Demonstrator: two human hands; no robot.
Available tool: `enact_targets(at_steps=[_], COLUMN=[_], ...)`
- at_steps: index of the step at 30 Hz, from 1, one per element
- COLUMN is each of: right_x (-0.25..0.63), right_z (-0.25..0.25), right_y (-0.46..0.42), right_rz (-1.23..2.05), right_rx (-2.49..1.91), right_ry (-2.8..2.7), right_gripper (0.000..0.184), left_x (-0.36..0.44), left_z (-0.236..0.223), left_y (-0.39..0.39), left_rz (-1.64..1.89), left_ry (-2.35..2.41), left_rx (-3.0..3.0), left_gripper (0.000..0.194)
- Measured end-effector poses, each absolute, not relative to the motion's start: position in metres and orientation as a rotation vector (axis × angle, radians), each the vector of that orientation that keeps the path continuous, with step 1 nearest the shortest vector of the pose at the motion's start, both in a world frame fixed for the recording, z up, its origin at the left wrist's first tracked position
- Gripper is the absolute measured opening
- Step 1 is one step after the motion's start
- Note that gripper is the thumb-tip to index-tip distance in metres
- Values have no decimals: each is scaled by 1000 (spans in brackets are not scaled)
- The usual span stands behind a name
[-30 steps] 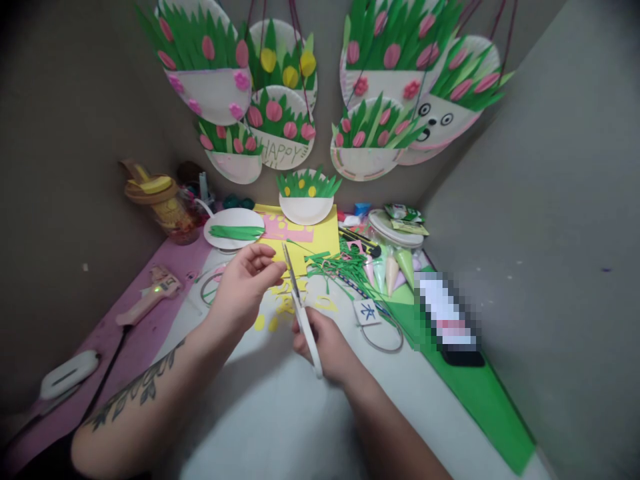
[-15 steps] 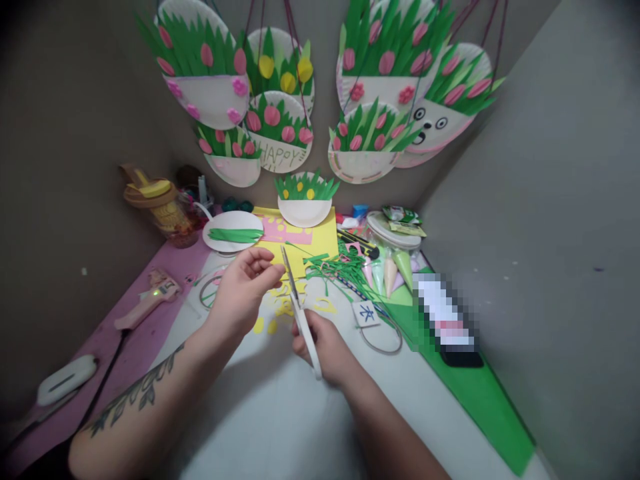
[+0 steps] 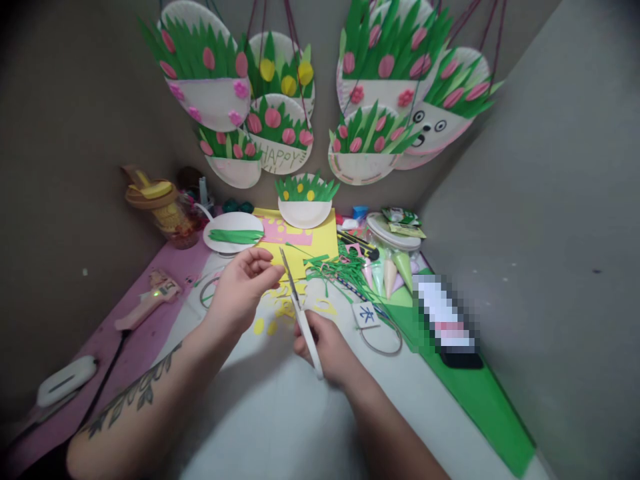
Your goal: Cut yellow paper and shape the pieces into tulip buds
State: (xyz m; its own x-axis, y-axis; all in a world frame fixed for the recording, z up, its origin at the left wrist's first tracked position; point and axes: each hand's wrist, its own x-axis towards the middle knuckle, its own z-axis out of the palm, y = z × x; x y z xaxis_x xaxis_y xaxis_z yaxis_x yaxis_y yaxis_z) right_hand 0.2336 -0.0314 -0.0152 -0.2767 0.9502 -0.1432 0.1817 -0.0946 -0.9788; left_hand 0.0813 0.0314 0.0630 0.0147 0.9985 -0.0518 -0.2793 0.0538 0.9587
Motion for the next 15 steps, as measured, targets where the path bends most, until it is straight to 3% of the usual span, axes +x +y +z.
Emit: enact_targets(at_steps=[15], right_x=[235], right_z=[-15], right_y=[-31], right_rz=[1387], right_rx=[-1289], right_ry=[-1529], right_gripper=[15], left_x=[77], left_z=[63], left_y=[35], left_rz=[1273], left_ry=[1025], left_rx=[1003], left_gripper=[32])
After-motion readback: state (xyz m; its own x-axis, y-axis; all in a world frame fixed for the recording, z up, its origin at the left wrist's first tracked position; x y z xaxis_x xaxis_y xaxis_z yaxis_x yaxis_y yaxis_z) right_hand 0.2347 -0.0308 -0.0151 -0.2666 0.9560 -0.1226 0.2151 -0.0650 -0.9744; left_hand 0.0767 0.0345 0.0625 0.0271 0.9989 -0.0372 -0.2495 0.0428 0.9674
